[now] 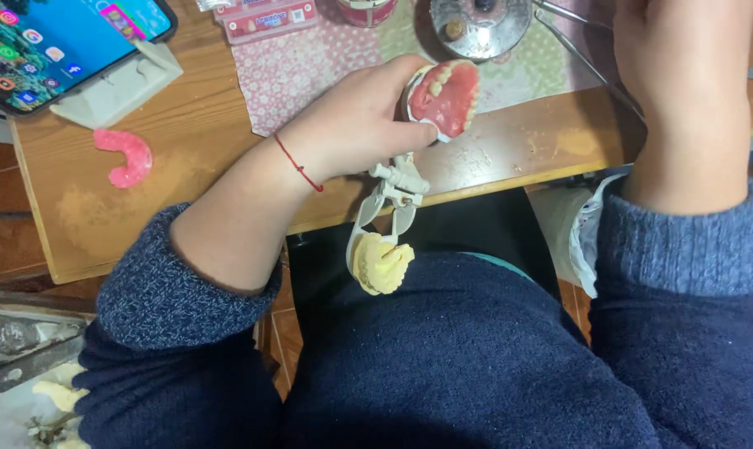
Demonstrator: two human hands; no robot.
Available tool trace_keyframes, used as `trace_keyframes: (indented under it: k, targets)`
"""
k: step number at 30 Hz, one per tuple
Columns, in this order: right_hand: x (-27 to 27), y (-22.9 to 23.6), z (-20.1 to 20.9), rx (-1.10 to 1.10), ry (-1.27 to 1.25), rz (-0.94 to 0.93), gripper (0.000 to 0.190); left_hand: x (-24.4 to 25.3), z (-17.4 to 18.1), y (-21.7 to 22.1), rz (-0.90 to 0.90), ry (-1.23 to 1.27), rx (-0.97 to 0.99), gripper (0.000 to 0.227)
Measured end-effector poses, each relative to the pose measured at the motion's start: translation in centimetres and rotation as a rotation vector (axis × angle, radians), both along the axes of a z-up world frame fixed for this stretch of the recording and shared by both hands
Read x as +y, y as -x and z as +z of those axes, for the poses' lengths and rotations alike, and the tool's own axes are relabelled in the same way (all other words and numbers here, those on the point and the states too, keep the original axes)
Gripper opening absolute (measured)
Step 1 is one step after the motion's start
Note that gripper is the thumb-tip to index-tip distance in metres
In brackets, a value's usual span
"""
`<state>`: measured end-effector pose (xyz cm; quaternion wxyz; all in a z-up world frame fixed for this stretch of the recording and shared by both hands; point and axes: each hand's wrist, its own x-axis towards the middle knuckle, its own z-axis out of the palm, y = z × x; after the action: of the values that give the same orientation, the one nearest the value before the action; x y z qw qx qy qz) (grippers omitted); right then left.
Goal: The person uses a metal tool to shape and smooth the pink wax on a dental model mounted on an articulator. They repeatedly dip the tool into a small flame to heat it before applying it to the wax surface.
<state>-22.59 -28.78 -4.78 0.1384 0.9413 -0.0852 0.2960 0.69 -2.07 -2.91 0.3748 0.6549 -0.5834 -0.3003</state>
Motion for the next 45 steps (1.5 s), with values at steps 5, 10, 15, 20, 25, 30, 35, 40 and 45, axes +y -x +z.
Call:
trace_keyframes:
  k: [5, 10, 15, 20, 25, 30, 35, 40, 45]
  targets:
    - [9.7, -1.3, 4.7, -0.035, -0.349, 0.318, 0.014, 0.0, 0.5, 0.0, -0.010, -0.059, 0.047, 0.050]
    - [13.7, -3.2, 4.0, 0.031, -0.505, 0.525, 0.032, -0.1, -0.4, -0.2, -0.032, 0.038, 0.025, 0.049]
    - [14.1, -3.4, 3.8, 0.011, -0.552, 0.456, 0.036, 0.0, 0.6, 0.0, 0.002, -0.054, 0.049, 0.047]
    - [14.5, -3.5, 4.0, 0.037, -0.691, 0.411, 0.032, 0.2, 0.1, 0.1, -0.007, 0.002, 0.056, 0.050]
    - [15.0, -3.5, 3.7, 0.023, -0.810, 0.409, 0.024, 0.3, -0.1, 0.2, -0.003, 0.003, 0.049, 0.050]
    - [14.6, -3.1, 3.5, 0.051, -0.927, 0.412, 0.031, 0.2, -0.5, -0.2, -0.012, 0.018, 0.025, 0.054]
    - [13.1, -2.3, 3.7, 0.111, -0.743, 0.502, 0.042, 0.0, -1.0, -0.6, -0.037, 0.006, -0.056, 0.058]
    - [8.5, 0.1, 3.9, -0.039, -0.614, 0.388, 0.027, 0.0, -0.3, -0.6, -0.028, -0.072, -0.055, 0.055]
    - [3.2, 1.3, 2.9, -0.076, -0.447, 0.108, 0.013, 0.0, 0.3, -0.5, -0.051, -0.031, 0.029, 0.063]
